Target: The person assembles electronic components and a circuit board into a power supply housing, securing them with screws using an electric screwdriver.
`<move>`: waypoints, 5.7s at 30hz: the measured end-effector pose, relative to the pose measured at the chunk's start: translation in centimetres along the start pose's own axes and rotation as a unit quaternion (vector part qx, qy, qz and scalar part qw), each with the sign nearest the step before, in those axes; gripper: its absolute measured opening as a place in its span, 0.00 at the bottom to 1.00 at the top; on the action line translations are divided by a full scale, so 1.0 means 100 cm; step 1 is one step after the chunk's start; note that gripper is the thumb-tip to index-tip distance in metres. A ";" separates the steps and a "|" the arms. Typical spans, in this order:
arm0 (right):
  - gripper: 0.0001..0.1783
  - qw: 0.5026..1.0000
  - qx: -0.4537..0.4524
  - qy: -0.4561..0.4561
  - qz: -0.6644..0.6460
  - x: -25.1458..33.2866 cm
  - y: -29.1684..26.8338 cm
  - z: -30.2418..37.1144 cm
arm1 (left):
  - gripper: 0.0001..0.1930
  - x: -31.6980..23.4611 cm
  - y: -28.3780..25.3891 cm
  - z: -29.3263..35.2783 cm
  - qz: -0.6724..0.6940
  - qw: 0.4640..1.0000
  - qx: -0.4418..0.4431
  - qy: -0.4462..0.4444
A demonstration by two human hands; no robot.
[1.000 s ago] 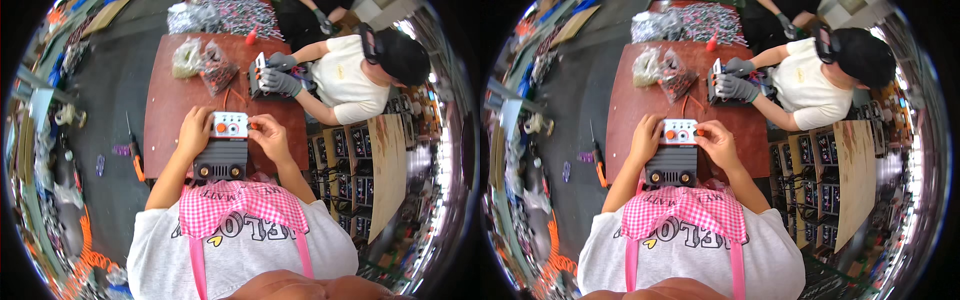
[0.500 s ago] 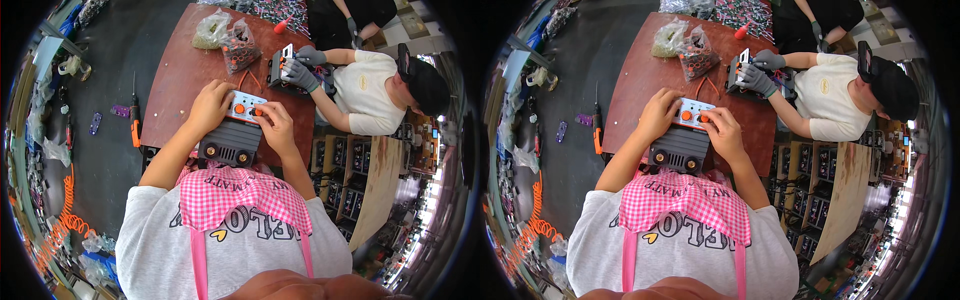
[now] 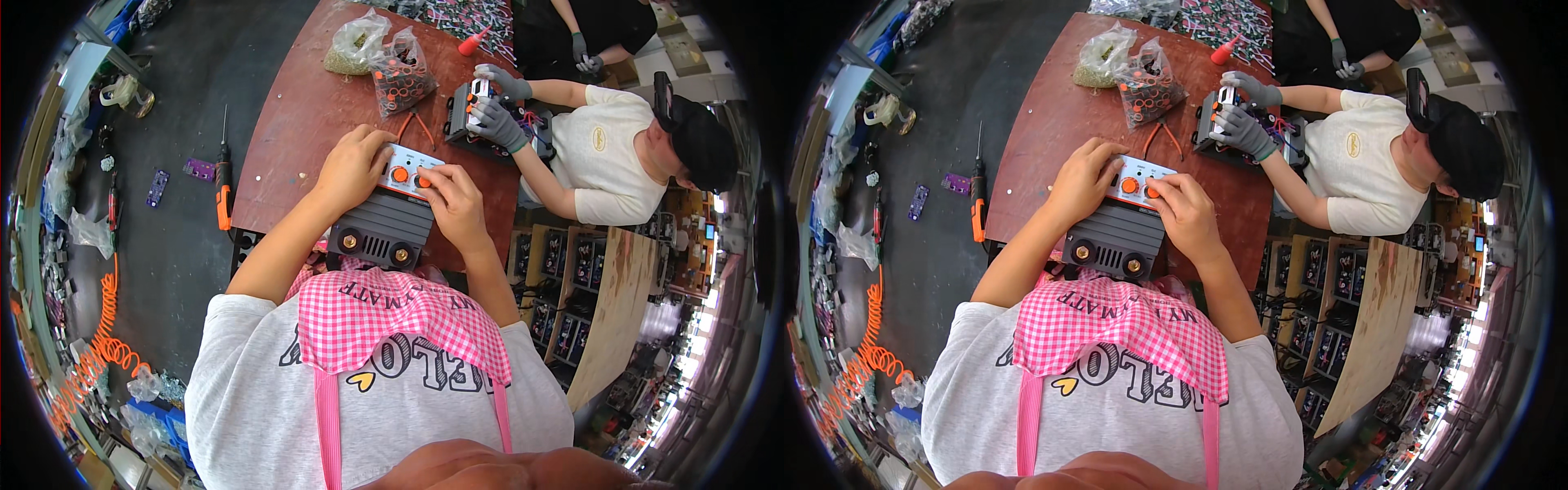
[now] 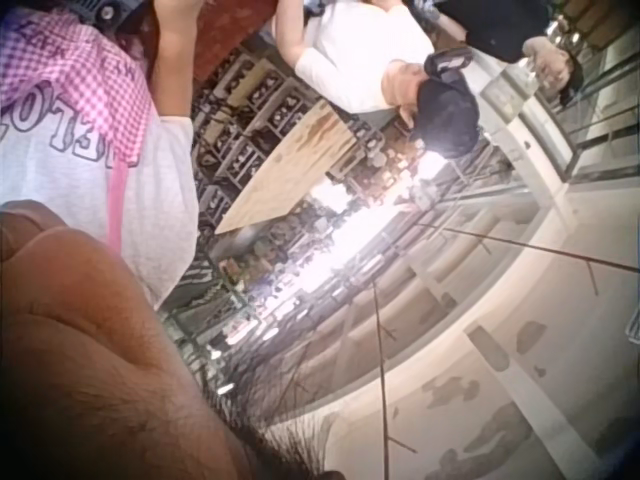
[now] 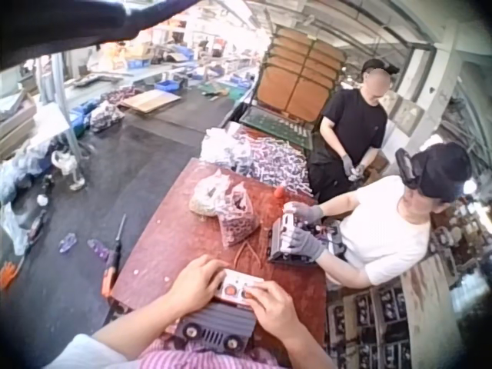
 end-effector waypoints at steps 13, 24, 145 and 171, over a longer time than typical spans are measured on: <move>0.16 1.000 0.013 -0.005 0.020 0.002 0.000 -0.001 | 0.10 -0.001 0.001 -0.001 0.005 1.000 0.006 0.006; 0.16 0.998 0.011 -0.045 0.032 0.007 -0.003 -0.005 | 0.10 -0.005 -0.001 -0.001 -0.026 1.000 -0.004 0.006; 0.29 0.992 -0.019 0.048 0.116 0.011 0.013 -0.017 | 0.10 -0.006 -0.001 -0.006 -0.030 0.999 0.020 -0.001; 0.23 0.997 -0.034 0.067 0.017 0.001 0.020 -0.008 | 0.10 -0.016 0.000 -0.006 -0.044 0.998 0.033 -0.011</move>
Point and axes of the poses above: each hand's wrist, its own z-axis away from the middle knuckle, its own y-axis out of the palm, x = y × z, the point moved 9 cm from there along -z, towards the middle knuckle, and after that the axes turned 15 degrees about x, right-handed, at the moved point
